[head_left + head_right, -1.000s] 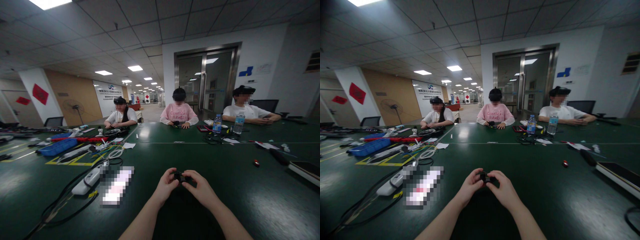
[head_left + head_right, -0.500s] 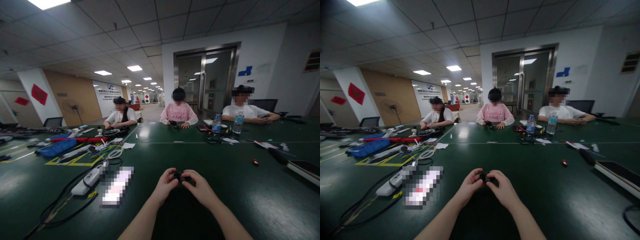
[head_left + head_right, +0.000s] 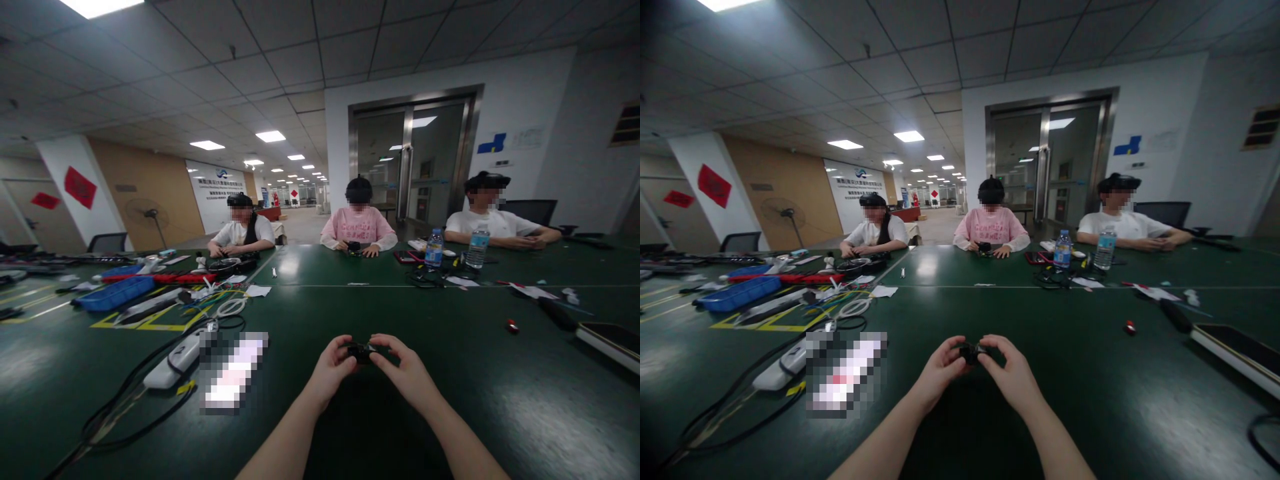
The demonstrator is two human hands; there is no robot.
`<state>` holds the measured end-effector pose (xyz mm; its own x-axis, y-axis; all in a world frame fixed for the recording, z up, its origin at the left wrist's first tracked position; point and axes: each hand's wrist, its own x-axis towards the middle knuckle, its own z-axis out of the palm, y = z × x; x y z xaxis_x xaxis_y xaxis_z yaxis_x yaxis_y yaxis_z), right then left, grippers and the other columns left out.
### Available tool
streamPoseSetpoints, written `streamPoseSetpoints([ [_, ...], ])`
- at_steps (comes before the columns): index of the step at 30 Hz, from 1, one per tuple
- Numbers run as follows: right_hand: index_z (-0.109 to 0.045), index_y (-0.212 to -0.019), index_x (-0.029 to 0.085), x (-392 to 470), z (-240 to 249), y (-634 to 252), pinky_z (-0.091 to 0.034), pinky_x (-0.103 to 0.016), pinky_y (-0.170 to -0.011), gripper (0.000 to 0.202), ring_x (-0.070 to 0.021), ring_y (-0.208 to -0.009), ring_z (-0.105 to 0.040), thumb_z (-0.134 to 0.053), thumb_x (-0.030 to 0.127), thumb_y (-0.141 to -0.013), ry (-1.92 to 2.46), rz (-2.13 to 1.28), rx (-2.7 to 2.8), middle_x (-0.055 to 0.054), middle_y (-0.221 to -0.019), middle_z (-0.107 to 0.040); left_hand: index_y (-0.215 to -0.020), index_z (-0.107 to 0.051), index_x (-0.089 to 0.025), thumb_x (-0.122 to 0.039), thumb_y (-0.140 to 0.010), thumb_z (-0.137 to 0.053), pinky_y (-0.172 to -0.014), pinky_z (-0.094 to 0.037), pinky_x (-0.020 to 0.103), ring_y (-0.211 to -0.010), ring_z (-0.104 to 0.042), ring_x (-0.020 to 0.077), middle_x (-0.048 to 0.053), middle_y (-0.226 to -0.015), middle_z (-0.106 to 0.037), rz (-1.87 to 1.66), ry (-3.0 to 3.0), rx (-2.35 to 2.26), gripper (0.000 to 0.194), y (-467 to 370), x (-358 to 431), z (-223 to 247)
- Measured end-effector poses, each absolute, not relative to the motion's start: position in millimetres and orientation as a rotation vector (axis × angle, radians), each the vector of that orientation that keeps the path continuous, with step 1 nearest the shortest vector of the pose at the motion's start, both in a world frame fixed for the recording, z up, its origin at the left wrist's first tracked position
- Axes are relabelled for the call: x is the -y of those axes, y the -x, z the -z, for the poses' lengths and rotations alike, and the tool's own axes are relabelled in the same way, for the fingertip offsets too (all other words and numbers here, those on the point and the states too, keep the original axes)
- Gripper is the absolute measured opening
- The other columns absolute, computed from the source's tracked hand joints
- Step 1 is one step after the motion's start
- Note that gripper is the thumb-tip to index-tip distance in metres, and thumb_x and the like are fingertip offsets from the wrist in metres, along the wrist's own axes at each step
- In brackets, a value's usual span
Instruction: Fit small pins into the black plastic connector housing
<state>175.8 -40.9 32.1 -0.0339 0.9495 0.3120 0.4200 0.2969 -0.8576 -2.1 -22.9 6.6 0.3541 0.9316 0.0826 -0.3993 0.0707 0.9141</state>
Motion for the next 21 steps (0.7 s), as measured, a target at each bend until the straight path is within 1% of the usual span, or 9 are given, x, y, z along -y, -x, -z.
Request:
streamPoseSetpoints([
  [5, -0.065, -0.1, 0.024, 36, -30, -182, -0.039, -0.043, -0.095, 0.03, -0.0248, -0.105, -0.057, -0.061, 0.036, -0.073, 1.267, -0.772, 1.523, -0.003, -0.104, -0.068, -0.114, -0.048, -0.017, -0.031, -0.064, -0.077, -0.082, -0.045, 0.037, -0.087, -0.064, 0.0235, 0.012, -0.102, -0.065, -1.099, -1.1, -0.682, 0.059, 3, 22, -6],
  [9, -0.063, -0.102, 0.023, 32, -27, -187, -0.044, -0.041, -0.091, 0.033, -0.024, -0.101, -0.06, -0.063, 0.038, -0.072, 1.207, -0.87, 1.405, -0.004, -0.104, -0.067, -0.116, -0.046, -0.016, -0.033, -0.065, -0.076, -0.079, -0.045, 0.035, -0.084, -0.065, 0.0223, 0.012, -0.101, -0.065, -1.113, -1.112, -0.693, 0.061, 3, 19, -3],
  [16, -0.061, -0.103, 0.023, 31, -26, -192, -0.048, -0.039, -0.089, 0.041, -0.0253, -0.107, -0.057, -0.068, 0.042, -0.068, 1.128, -0.909, 1.186, -0.005, -0.106, -0.066, -0.114, -0.049, -0.017, -0.034, -0.064, -0.077, -0.076, -0.045, 0.033, -0.081, -0.065, 0.0216, 0.012, -0.103, -0.065, -1.132, -1.11, -0.7, 0.06, 2, 20, -3],
  [21, -0.061, -0.105, 0.025, 33, -31, -194, -0.047, -0.042, -0.091, 0.043, -0.0272, -0.109, -0.056, -0.069, 0.043, -0.066, 1.099, -0.934, 1.043, -0.005, -0.107, -0.066, -0.117, -0.048, -0.017, -0.034, -0.065, -0.076, -0.079, -0.045, 0.036, -0.084, -0.064, 0.0228, 0.013, -0.104, -0.064, -1.118, -1.112, -0.708, 0.061, 4, 21, -5],
])
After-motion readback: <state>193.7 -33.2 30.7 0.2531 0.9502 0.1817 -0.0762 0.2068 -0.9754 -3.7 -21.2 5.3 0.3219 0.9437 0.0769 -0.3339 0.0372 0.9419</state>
